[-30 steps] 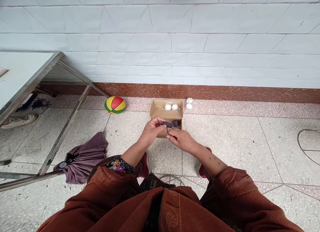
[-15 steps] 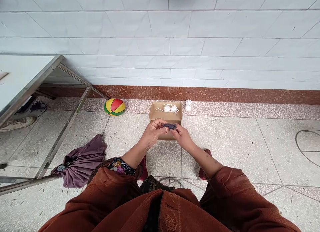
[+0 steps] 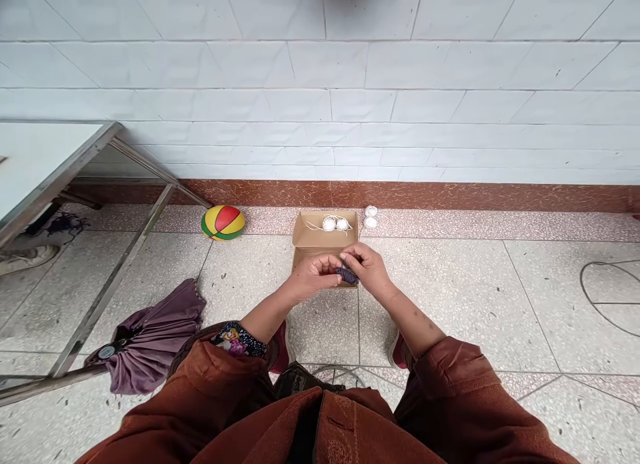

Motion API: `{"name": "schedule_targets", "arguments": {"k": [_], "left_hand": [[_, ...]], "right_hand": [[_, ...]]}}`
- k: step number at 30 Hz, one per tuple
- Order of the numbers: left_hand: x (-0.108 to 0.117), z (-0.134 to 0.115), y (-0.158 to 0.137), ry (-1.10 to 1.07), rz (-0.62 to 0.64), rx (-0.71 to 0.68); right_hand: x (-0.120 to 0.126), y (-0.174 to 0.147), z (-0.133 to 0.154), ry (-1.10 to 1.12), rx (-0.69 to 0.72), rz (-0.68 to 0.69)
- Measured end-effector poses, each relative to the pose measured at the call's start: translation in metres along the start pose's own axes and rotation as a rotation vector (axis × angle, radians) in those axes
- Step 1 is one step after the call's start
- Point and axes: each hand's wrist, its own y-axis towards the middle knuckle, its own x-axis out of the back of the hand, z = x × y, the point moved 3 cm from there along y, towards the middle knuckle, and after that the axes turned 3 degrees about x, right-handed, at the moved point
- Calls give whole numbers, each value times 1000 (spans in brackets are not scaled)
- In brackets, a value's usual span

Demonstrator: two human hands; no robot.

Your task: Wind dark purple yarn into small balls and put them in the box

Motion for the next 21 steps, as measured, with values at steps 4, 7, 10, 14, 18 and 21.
{"name": "schedule_targets", "arguments": {"k": [4, 7, 10, 14, 18, 21], "left_hand": [[6, -6, 7, -31, -158, -69], [15, -2, 18, -30, -307, -84], [24, 2, 30, 16, -335, -66], [36, 4, 46, 99, -354, -88], [32, 9, 58, 275, -320, -122], [13, 14, 58, 268, -124, -103]], "right_hand": [[-18, -13, -20, 47, -69, 98], [-26, -20, -22, -6, -1, 169], [-25, -18, -17, -64, 63, 238], [-11, -6, -10, -67, 117, 237], [11, 8, -8, -56, 161, 152], [22, 15, -13, -49, 121, 47]]}}
